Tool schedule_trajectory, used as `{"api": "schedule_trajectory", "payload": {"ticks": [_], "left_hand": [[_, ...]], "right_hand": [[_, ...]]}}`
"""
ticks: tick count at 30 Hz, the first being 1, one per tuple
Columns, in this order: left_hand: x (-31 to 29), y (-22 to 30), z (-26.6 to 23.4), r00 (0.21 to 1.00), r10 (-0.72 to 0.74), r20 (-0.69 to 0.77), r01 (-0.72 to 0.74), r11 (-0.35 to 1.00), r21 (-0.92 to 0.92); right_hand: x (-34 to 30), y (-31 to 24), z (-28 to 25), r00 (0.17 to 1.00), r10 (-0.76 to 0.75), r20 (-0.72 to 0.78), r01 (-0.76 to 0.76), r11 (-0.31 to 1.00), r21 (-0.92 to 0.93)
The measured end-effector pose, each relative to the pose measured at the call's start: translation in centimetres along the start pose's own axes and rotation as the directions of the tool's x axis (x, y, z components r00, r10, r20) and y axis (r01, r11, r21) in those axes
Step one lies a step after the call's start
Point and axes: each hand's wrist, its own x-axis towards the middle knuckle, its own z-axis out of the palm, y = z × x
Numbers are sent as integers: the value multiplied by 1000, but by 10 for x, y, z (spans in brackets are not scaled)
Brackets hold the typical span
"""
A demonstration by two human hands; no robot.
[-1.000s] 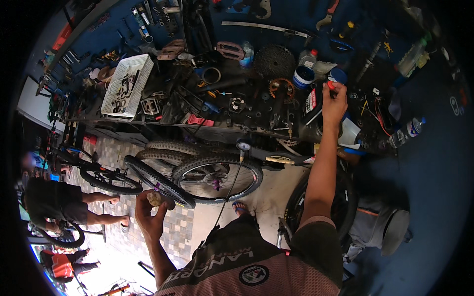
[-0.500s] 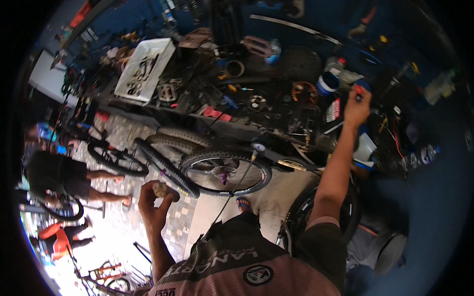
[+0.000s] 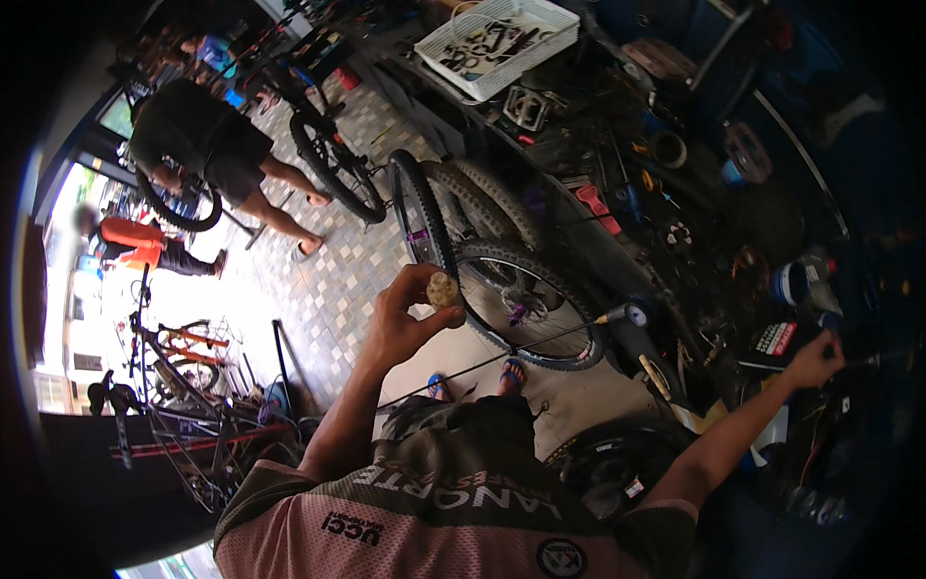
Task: The person holds a bicycle wheel and rotates it while inspecting the tire and rim. They then pick up a bottle of tubeless sealant, open it, and pour the sealant into a small container. The person continues to handle the wheel and sealant container throughout the clip.
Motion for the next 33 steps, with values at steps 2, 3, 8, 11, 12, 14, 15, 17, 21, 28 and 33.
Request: {"api": "schedule_trajectory", "payload": {"ticks": [2, 3, 8, 11, 12, 14, 15, 17, 21, 28, 33], "left_hand": [[1, -8, -4, 999, 35, -10, -35, 999, 10], [0, -12, -5, 1000, 27, -5, -27, 1000, -9], [-16, -21, -7, 999, -38, -7, 38, 999, -13], [-32, -34, 6, 997, -44, 61, 44, 999, -1], [-39, -37, 12, 996, 14, 83, -15, 1000, 17], [-47, -36, 21, 989, -25, 143, 26, 1000, -6], [-49, -36, 24, 986, -8, 164, 9, 1000, -2], [-52, -33, 27, 984, -29, 176, 29, 1000, 1], [-49, -31, 23, 982, -89, 164, 100, 993, -62], [-25, -35, -4, 995, -97, 11, 97, 995, -6], [-17, -35, -12, 996, -48, -70, 50, 998, 25]], "right_hand": [[8, 8, 2, 997, 54, 57, -54, 999, 5], [12, 14, -1, 997, 57, 55, -59, 997, 41], [12, -1, -1, 983, 72, 170, -91, 989, 112], [15, -14, -2, 945, 198, 261, -209, 978, 15], [19, -18, -1, 917, 257, 305, -245, 966, -78], [22, -15, -2, 937, 237, 257, -213, 970, -115], [17, -12, -1, 973, 154, 173, -147, 988, -56], [12, -4, -1, 995, 15, 101, -21, 999, 50], [26, 15, -5, 989, -33, 147, 29, 999, 29], [13, 11, -1, 996, -72, 61, 66, 993, 98], [11, -9, 3, 910, 234, 343, -264, 964, 43]]}}
